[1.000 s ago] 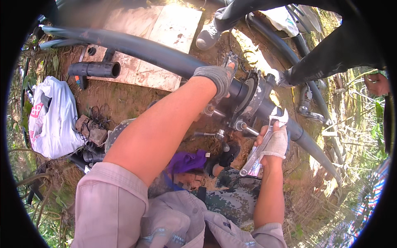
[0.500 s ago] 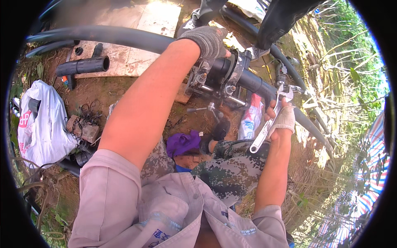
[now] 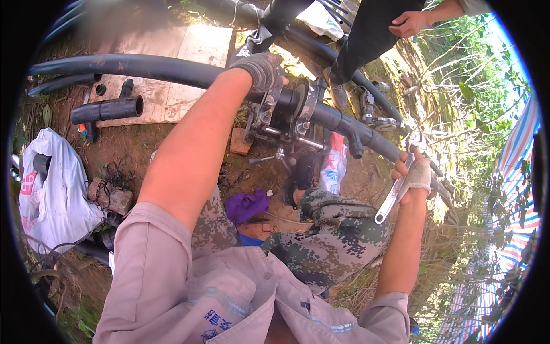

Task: The person assembles a pipe fitting by tightening bolts on a clamp with a wrench. They align the pipe sections and secure the connection while another person assists by holding the pipe.

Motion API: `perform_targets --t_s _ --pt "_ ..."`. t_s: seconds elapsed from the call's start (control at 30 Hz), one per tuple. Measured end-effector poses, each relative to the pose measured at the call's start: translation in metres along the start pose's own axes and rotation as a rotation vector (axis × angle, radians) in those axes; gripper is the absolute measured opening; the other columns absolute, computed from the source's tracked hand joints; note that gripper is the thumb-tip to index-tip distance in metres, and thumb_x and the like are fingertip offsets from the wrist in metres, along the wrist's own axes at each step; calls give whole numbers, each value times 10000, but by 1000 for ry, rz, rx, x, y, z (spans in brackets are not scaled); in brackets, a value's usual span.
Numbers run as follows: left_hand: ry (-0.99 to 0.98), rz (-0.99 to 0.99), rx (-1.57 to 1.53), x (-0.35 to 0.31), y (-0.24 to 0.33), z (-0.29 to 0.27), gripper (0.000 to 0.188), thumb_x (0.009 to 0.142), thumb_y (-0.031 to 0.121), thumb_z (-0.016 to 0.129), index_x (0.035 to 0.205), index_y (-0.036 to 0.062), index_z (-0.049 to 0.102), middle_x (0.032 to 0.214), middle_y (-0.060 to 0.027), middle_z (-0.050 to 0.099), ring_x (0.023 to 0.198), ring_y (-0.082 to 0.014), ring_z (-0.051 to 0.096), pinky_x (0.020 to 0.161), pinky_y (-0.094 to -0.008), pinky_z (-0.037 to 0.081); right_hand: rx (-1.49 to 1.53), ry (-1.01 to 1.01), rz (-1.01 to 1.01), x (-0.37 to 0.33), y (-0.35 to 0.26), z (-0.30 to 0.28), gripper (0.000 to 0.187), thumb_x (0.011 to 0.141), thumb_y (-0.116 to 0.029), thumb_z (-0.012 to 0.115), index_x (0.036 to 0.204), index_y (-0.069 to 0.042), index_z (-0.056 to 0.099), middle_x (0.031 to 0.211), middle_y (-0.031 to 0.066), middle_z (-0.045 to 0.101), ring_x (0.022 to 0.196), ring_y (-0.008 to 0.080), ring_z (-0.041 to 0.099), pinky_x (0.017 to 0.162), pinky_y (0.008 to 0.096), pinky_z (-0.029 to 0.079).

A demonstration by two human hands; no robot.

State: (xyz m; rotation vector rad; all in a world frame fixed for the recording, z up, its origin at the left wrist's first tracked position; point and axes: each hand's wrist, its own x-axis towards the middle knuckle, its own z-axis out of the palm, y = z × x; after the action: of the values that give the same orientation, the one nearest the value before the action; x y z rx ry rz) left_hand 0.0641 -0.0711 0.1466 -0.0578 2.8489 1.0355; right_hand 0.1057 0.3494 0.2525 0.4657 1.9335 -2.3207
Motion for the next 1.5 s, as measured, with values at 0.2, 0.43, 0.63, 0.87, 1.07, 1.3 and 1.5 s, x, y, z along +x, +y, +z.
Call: perform_targets --t_s 0.2,0.43,0.63,0.87,1.07,1.3,1.5 --pt "-46 -81 81 15 16 12 686 925 385 705 1501 102 464 1381 -183 623 1285 -336 595 1087 -417 460 -46 -7 1 16 -9 -5 262 1022 -370 549 1090 -123 495 810 45 592 519 112 460 425 269 423" --pt "-8 -173 11 45 3 50 751 919 346 733 1552 137 386 1470 -215 536 1359 -363 522 1123 -442 424 -70 -41 116 62 9 20 217 1038 -328 533 1094 -133 454 787 64 598 476 138 449 412 309 403" --pt "110 -279 39 74 -24 82 920 897 429 720 1599 64 250 1542 -221 441 1425 -347 444 1184 -412 386 -136 -164 243 116 46 53 165 1036 -276 540 1080 -149 442 762 71 598 452 155 468 388 318 380" --pt "67 -358 34 94 -29 105 1024 846 460 749 1622 105 183 1440 -214 543 1310 -351 560 1116 -415 448 -302 -261 307 132 107 61 167 1023 -290 564 1058 -150 480 766 65 589 453 153 461 390 317 380" --pt "60 -381 55 95 -21 106 736 896 366 661 1553 166 394 1519 -184 470 1395 -348 474 1149 -452 405 -429 -287 441 113 121 40 155 1044 -296 535 1100 -162 483 749 56 575 451 162 472 399 312 386" --pt "73 -106 519 93 1 125 400 981 201 449 1317 228 663 1603 -35 402 1532 -325 255 1207 -653 118 -370 -303 453 131 138 19 147 1047 -263 540 1109 -140 489 714 33 566 442 143 475 393 293 374" --pt "-198 -16 839 118 15 121 430 880 258 586 1299 254 683 1366 -49 630 1481 -291 355 1197 -574 225 -949 -348 104 164 179 -14 265 979 -267 632 1136 -74 541 835 136 648 695 285 635 636 398 519"
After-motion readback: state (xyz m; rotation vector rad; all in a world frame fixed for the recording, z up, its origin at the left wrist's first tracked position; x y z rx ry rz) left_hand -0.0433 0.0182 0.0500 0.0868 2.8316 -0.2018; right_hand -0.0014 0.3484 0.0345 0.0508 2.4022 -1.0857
